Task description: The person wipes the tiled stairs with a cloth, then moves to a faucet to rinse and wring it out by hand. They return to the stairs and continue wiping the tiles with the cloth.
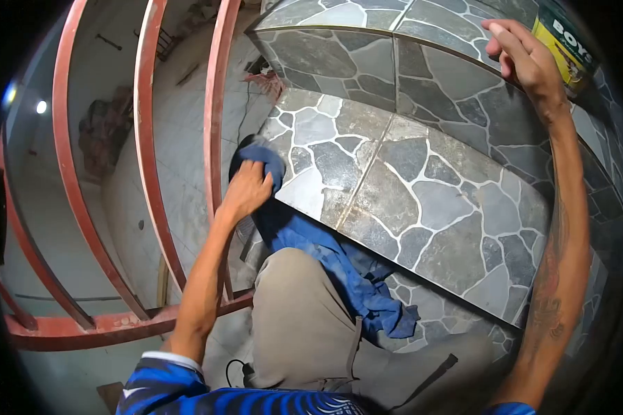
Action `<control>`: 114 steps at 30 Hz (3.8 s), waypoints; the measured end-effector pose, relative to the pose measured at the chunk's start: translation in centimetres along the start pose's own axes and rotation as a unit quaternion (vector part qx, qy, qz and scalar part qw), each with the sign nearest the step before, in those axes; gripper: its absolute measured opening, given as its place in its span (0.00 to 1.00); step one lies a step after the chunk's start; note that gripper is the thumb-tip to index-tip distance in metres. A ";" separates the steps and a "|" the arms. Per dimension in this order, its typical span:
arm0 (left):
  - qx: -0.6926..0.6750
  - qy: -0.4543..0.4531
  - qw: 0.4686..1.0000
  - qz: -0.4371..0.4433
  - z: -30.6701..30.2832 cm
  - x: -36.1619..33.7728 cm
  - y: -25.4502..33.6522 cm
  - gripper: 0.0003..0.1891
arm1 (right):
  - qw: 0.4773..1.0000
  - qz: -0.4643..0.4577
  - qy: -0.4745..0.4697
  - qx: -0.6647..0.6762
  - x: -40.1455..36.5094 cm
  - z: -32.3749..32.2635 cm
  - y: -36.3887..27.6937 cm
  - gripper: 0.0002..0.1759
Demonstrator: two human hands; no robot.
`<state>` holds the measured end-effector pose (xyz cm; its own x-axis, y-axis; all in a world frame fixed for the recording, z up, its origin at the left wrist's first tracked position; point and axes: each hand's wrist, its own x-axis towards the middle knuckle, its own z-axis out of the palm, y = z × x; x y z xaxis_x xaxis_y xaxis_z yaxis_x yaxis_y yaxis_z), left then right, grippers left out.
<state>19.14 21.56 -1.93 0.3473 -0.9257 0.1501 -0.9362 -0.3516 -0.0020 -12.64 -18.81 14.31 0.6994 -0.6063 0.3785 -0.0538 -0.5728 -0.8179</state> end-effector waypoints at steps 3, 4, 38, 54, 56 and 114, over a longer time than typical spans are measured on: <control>0.102 -0.131 0.984 0.069 1.4 3.9 -3.1 0.20 | 1.000 -0.009 -0.003 -0.028 0.4 0.1 0.2 0.19; 0.049 -0.074 0.995 0.041 2.1 3.3 -3.2 0.20 | 0.999 -0.009 -0.003 -0.033 0.4 0.0 0.3 0.19; -0.155 -0.028 0.966 -0.207 1.9 -0.7 -1.8 0.33 | 1.000 0.011 0.009 -0.027 -0.2 0.1 -0.4 0.19; -0.024 -0.059 0.996 -0.067 2.4 6.1 -2.4 0.26 | 0.999 0.011 -0.014 -0.039 0.8 -0.4 0.7 0.21; -0.113 -0.052 0.967 -0.221 2.2 6.8 -2.0 0.30 | 0.999 0.021 -0.013 -0.023 0.8 -0.3 0.7 0.21; -0.101 -0.079 0.981 -0.145 -0.7 -0.5 1.0 0.27 | 0.999 0.021 0.000 -0.026 0.7 -0.6 1.4 0.20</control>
<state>17.95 21.75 -1.33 0.5896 -0.8067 -0.0394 -0.7833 -0.5831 0.2156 -12.63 -20.35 13.64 0.6963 -0.6302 0.3436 -0.1207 -0.5746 -0.8095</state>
